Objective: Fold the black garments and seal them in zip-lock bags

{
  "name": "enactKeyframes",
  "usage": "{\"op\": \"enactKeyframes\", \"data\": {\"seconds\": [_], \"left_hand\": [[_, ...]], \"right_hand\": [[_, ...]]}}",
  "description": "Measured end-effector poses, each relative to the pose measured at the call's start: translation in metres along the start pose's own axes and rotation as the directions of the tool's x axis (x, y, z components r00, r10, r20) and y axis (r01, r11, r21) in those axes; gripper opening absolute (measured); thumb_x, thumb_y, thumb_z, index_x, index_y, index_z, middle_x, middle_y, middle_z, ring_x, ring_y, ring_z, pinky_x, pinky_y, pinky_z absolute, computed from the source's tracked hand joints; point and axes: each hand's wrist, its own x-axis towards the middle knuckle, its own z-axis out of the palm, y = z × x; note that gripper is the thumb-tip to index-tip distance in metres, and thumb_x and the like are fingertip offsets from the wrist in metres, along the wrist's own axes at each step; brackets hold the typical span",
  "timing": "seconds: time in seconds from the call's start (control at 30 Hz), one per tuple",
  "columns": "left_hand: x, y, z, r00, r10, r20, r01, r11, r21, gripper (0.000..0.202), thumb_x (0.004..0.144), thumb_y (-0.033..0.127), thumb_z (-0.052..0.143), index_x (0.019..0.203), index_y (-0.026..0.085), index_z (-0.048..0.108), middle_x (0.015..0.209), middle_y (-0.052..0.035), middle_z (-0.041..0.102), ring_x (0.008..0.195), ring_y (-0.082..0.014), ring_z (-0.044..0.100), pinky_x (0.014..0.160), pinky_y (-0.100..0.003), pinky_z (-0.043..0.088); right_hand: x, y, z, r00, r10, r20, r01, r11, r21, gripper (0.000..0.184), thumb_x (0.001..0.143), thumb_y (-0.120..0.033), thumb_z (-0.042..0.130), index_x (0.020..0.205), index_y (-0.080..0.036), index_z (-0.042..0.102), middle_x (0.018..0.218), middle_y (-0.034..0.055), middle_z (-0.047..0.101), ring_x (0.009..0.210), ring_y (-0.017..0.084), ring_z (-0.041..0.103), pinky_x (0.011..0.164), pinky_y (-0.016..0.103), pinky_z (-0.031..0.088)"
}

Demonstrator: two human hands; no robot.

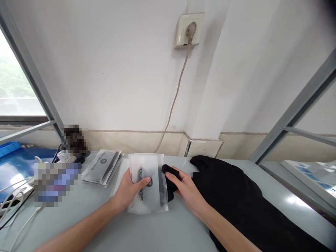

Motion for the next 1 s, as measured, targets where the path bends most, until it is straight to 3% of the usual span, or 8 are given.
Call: {"op": "enactKeyframes", "data": {"seconds": [0.1,0.2,0.3,0.43,0.53,0.7,0.9,1.0], "left_hand": [[0.000,-0.007,0.000,0.998,0.049,0.028,-0.051,0.997,0.062,0.051,0.080,0.045,0.084,0.119,0.019,0.063,0.105,-0.0093,0.077,0.097,-0.0287,0.073,0.084,-0.039,0.059],[-0.002,-0.009,-0.001,0.995,0.061,0.080,-0.071,0.989,0.129,0.051,0.082,0.043,0.083,0.124,0.021,0.064,0.110,-0.0096,0.077,0.103,-0.0300,0.073,0.087,-0.039,0.059],[-0.005,-0.003,-0.002,0.977,-0.035,0.208,0.009,0.992,0.124,0.043,0.084,0.044,0.081,0.120,0.023,0.070,0.111,-0.0092,0.079,0.106,-0.0322,0.073,0.087,-0.039,0.060],[-0.008,0.002,-0.002,0.916,-0.151,0.372,0.142,0.988,0.053,0.042,0.084,0.048,0.081,0.116,0.022,0.073,0.108,-0.0105,0.080,0.102,-0.0333,0.076,0.083,-0.040,0.062],[-0.008,-0.002,0.000,0.939,-0.108,0.326,0.113,0.994,0.003,0.045,0.085,0.047,0.081,0.120,0.021,0.070,0.114,-0.0116,0.079,0.106,-0.0327,0.075,0.086,-0.040,0.061],[-0.004,-0.012,0.000,0.992,-0.004,0.127,0.001,1.000,0.021,0.045,0.089,0.046,0.078,0.123,0.021,0.064,0.113,-0.0098,0.078,0.106,-0.0285,0.073,0.088,-0.037,0.059],[-0.006,-0.007,0.001,0.966,-0.032,0.255,0.001,0.993,0.121,0.054,0.087,0.044,0.080,0.133,0.023,0.061,0.124,-0.0093,0.074,0.115,-0.0285,0.070,0.094,-0.037,0.057],[-0.003,-0.007,0.001,0.962,-0.091,0.257,0.067,0.993,0.102,0.047,0.086,0.049,0.080,0.120,0.018,0.069,0.111,-0.0108,0.079,0.104,-0.0308,0.074,0.085,-0.038,0.060]], "right_hand": [[0.001,0.001,-0.001,0.998,-0.028,0.060,0.036,0.991,-0.126,0.032,0.082,-0.052,0.076,0.085,-0.021,0.070,0.076,-0.0010,0.067,0.073,0.019,0.062,0.065,0.027,0.048],[0.002,0.005,0.000,0.983,-0.156,0.092,0.173,0.960,-0.221,0.026,0.083,-0.047,0.074,0.082,-0.021,0.072,0.081,-0.0001,0.071,0.082,0.022,0.065,0.074,0.029,0.051],[0.001,0.007,0.000,0.971,-0.228,0.072,0.239,0.937,-0.255,0.022,0.086,-0.043,0.071,0.088,-0.022,0.073,0.087,0.0002,0.074,0.087,0.023,0.067,0.077,0.030,0.052],[0.003,0.004,-0.002,0.977,-0.201,-0.069,0.174,0.944,-0.281,0.023,0.083,-0.043,0.075,0.082,-0.021,0.068,0.077,-0.0012,0.070,0.077,0.022,0.065,0.068,0.029,0.051],[0.004,0.002,-0.004,0.989,-0.087,-0.118,0.064,0.980,-0.189,0.027,0.078,-0.044,0.079,0.088,-0.020,0.070,0.079,0.0000,0.074,0.076,0.023,0.068,0.066,0.030,0.052],[0.002,0.004,-0.002,0.995,0.093,-0.021,-0.094,0.993,-0.067,0.035,0.080,-0.050,0.078,0.091,-0.017,0.076,0.082,0.0055,0.079,0.075,0.025,0.071,0.066,0.032,0.054],[0.000,0.005,0.003,0.982,-0.189,-0.006,0.187,0.976,-0.113,0.044,0.076,-0.051,0.085,0.105,-0.020,0.075,0.105,0.0082,0.079,0.101,0.031,0.070,0.088,0.040,0.055],[-0.002,0.003,0.005,0.990,-0.117,0.083,0.111,0.990,0.082,0.048,0.079,-0.051,0.084,0.115,-0.023,0.070,0.109,0.0077,0.076,0.105,0.029,0.069,0.092,0.040,0.054]]}}
